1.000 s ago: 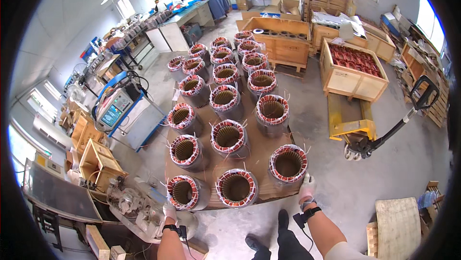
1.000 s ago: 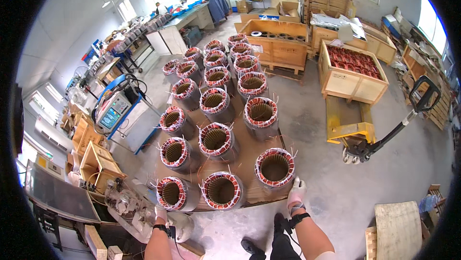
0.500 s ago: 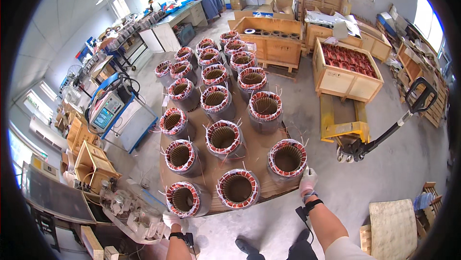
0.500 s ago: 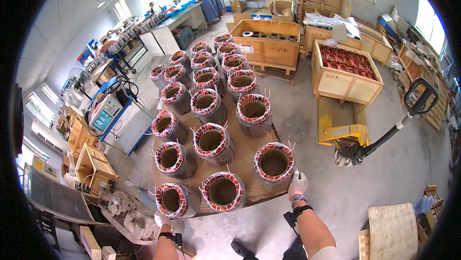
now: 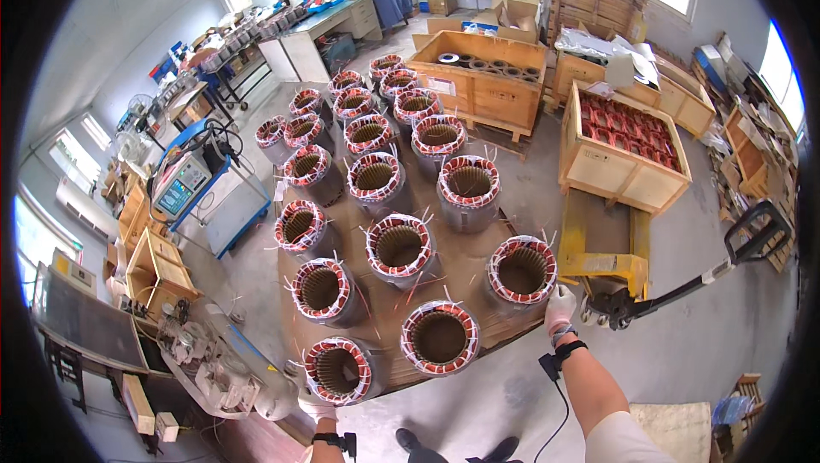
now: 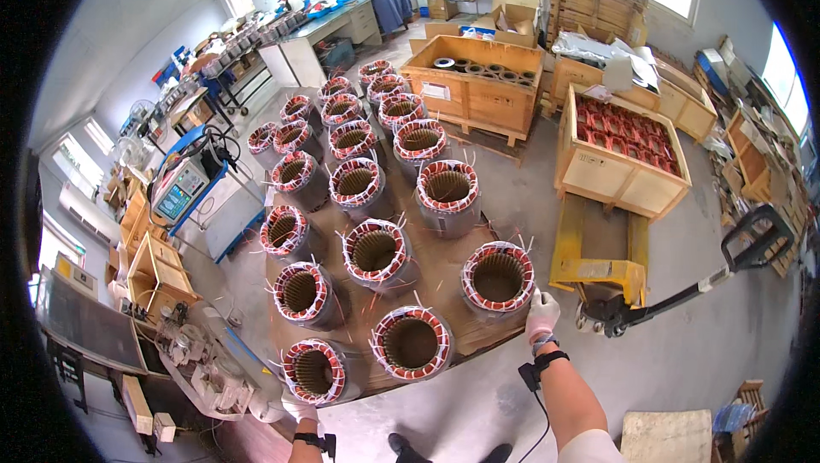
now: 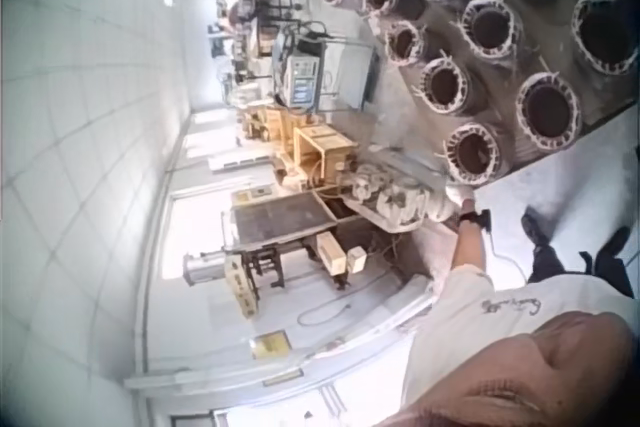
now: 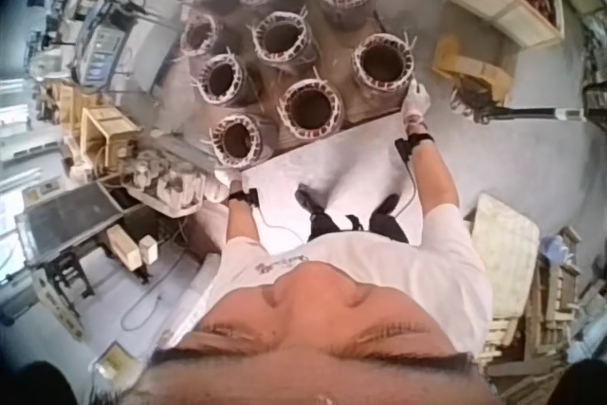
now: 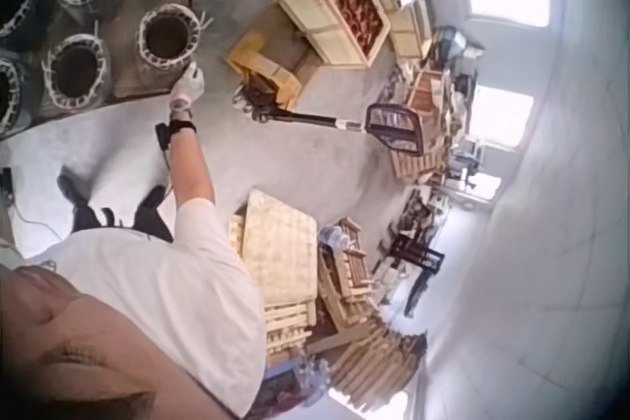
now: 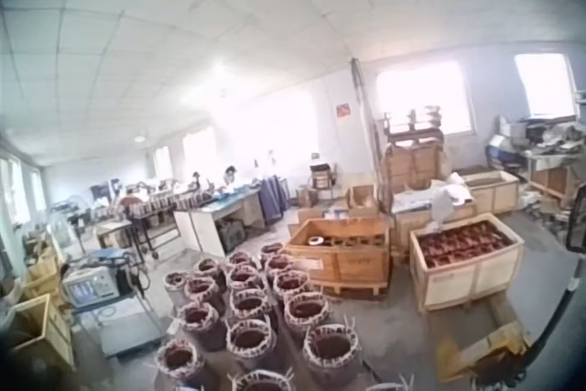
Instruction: Inspecting and organizing motor stators on a production table.
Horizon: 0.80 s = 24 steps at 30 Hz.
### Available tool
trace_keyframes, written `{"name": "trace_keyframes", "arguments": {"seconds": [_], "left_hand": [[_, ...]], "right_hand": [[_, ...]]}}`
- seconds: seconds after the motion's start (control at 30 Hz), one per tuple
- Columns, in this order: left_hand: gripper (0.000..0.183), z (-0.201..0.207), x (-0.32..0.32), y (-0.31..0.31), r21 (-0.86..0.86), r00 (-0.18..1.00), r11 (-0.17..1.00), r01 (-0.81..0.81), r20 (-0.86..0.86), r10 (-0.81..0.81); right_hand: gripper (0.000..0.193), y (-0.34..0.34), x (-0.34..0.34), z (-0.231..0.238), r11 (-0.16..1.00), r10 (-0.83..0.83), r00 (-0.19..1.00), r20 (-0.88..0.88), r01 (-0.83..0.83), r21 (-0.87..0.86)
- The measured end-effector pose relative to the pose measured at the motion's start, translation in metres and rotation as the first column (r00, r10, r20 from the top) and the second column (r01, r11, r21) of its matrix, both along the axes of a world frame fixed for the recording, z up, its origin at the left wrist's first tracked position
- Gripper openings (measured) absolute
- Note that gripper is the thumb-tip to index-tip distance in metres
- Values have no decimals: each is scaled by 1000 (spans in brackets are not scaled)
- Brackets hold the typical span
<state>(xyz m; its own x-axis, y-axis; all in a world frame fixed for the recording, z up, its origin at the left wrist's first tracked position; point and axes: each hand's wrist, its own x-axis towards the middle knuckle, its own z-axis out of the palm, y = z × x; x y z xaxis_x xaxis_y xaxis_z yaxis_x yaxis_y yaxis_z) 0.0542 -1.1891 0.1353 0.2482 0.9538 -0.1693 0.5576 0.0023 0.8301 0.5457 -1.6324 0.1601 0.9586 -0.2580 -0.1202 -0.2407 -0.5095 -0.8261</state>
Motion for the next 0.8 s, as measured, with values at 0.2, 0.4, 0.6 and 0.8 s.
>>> {"name": "trace_keyframes", "arguments": {"seconds": [0.2, 0.4, 0.6, 0.8], "left_hand": [[29, -1, 58, -53, 141, 970, 968, -209, 154, 187], [30, 20, 115, -87, 91, 968, 977, -190, -149, 202], [28, 12, 148, -91, 39, 950, 951, -307, 65, 304], [31, -17, 197, -101, -104, 902, 938, -331, 257, 346]], "right_hand": [[43, -13, 74, -13, 999, 34, 999, 23, -35, 22], [44, -12, 142, -38, 996, 68, 998, 11, -68, 48], [32, 14, 198, -20, 986, 144, 983, -115, -132, 101], [44, 18, 255, -39, 990, 133, 991, -33, -131, 50]]}}
